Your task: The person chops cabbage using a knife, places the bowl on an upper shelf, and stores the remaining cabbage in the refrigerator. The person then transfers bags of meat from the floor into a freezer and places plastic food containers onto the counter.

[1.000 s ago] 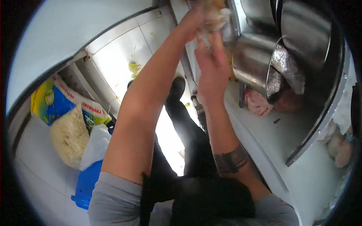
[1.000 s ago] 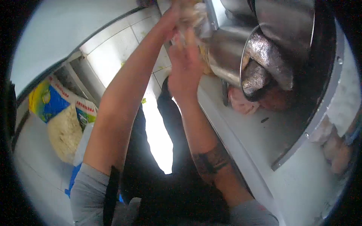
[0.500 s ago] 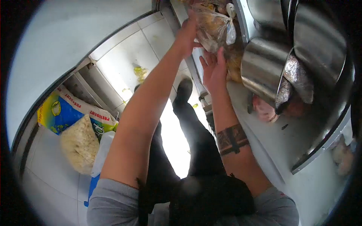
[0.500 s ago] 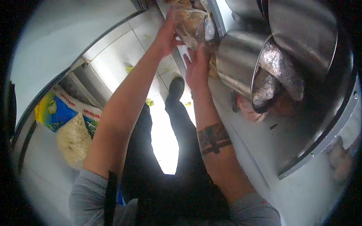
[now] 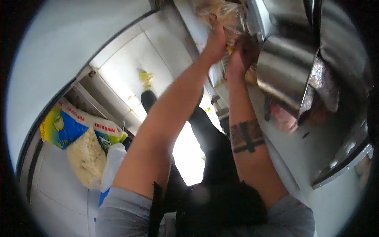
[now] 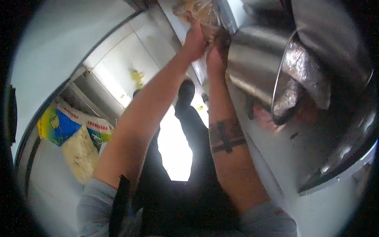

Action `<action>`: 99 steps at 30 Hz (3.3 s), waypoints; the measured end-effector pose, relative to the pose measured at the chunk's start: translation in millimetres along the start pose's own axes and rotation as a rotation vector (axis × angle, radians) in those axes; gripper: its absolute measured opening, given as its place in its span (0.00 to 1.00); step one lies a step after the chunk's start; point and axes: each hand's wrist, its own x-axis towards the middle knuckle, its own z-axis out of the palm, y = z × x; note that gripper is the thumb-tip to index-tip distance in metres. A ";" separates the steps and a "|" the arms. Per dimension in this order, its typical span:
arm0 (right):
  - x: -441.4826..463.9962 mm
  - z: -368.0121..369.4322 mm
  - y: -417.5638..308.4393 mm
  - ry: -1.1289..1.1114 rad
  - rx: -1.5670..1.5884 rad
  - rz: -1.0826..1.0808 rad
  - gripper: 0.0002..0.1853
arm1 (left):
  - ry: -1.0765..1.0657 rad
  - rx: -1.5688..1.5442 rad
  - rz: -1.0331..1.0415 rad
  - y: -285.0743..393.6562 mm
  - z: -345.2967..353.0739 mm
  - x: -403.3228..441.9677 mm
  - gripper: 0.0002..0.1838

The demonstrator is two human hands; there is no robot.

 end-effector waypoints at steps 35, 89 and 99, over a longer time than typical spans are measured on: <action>-105.7 -28.2 -20.5 -0.034 -0.463 -0.334 0.40 | 0.236 1.108 0.031 -36.2 -136.6 -191.3 0.46; -1123.5 -550.4 135.4 0.186 0.501 1.609 0.20 | -1.057 2.196 -0.700 -366.9 250.7 -636.2 0.17; -1208.5 -628.1 230.3 0.939 0.440 1.440 0.22 | -2.054 2.331 -0.357 -593.1 307.0 -848.9 0.30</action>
